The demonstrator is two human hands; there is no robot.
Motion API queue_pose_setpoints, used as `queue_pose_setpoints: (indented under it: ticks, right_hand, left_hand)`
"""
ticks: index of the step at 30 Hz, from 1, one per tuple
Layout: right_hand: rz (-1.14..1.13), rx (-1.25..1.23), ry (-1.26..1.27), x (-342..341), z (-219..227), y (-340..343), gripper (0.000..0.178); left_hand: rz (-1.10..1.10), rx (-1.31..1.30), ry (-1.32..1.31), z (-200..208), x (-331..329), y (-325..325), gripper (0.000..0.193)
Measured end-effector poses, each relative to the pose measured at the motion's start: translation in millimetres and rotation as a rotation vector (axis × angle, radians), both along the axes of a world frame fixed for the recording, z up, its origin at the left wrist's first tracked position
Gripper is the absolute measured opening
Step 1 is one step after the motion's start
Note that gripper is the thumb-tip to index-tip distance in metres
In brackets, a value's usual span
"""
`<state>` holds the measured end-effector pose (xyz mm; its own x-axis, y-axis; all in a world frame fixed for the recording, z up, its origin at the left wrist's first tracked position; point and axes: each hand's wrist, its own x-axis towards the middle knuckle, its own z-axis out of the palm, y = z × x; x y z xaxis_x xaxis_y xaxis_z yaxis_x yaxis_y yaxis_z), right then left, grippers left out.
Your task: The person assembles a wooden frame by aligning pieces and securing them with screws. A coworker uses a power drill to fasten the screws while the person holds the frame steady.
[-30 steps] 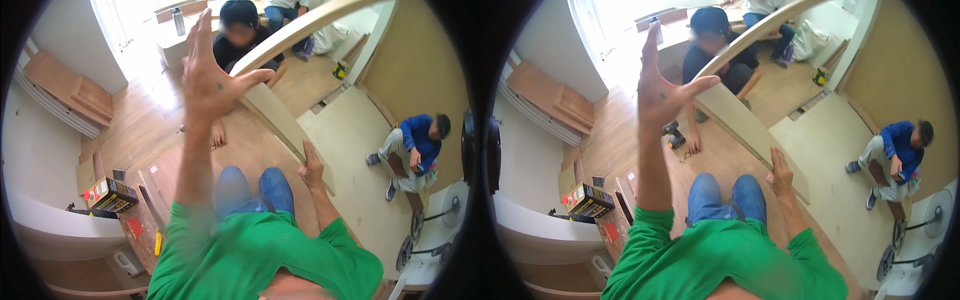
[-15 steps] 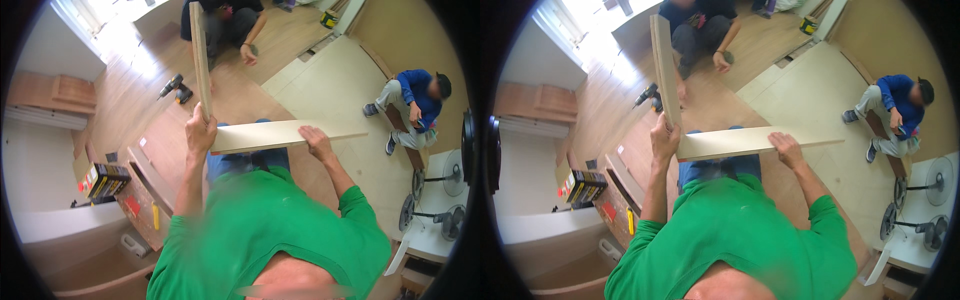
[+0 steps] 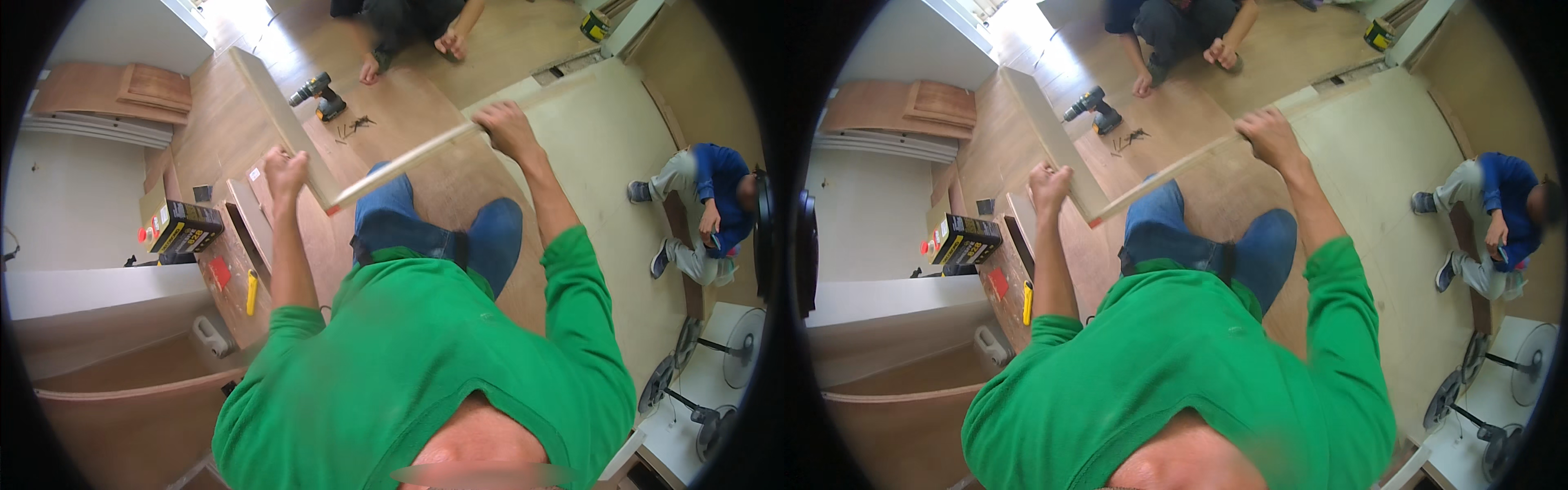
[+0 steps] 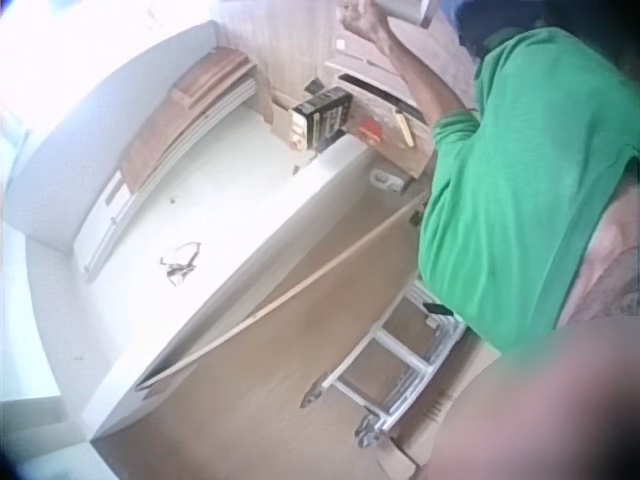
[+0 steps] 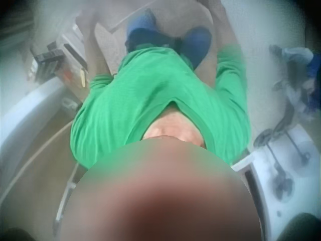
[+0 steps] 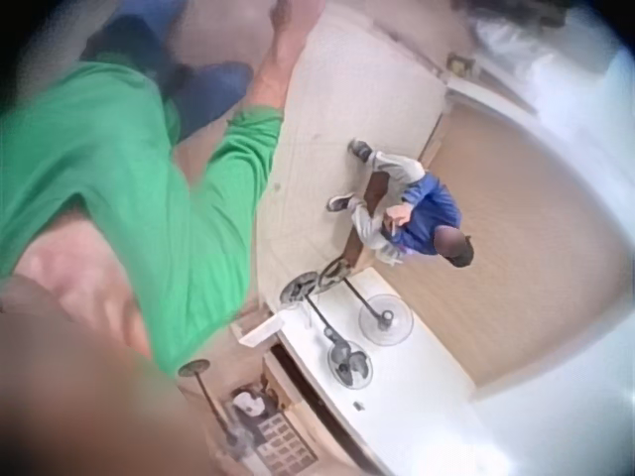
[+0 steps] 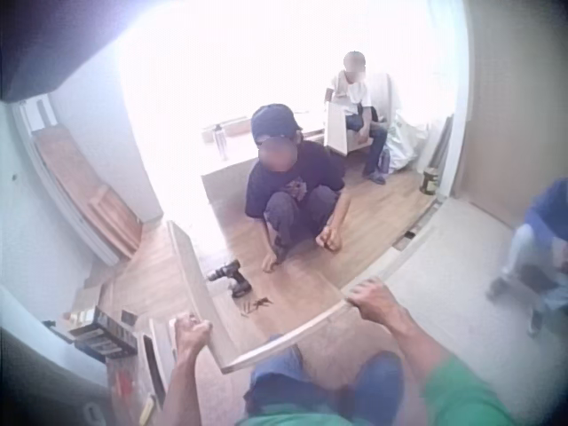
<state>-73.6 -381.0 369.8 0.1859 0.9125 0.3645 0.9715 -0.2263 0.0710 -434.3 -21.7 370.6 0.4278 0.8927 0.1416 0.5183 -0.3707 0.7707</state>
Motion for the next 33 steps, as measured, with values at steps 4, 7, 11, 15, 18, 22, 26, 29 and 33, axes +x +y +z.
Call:
queue_pose_setpoints:
  ticks: [4,7,11,15,18,22,26,29,33]
  right_hand:
    - [0.069,-0.002,0.098,5,-25,57,0.017]
    - [0.087,-0.033,0.125,-5,-48,91,0.021]
    - [0.074,-0.165,0.199,-23,-90,108,0.024]
    - [0.067,-0.233,0.28,-43,-147,107,0.024]
    - [0.093,-0.245,0.335,-58,-188,105,0.016]
    - [0.111,-0.279,0.415,-81,-228,106,0.016]
    - [0.102,-0.299,0.439,-96,-243,117,0.012]
    - [0.099,-0.317,0.495,-105,-244,128,0.011]
    - [0.139,-0.312,0.565,-122,-246,145,0.012]
  left_hand:
    - [0.066,-0.088,-0.013,11,-15,24,0.027]
    - [0.088,-0.104,0.024,-4,-34,44,0.023]
    - [0.113,-0.166,0.048,-61,-59,66,0.017]
    - [0.22,-0.279,0.149,-135,-84,65,0.016]
    - [0.241,-0.335,0.234,-175,-102,54,0.017]
    - [0.271,-0.469,0.284,-210,-122,46,0.026]
    - [0.353,-0.492,0.323,-248,-135,52,0.029]
    - [0.398,-0.494,0.373,-264,-148,62,0.029]
    - [0.393,-0.51,0.447,-258,-162,83,0.029]
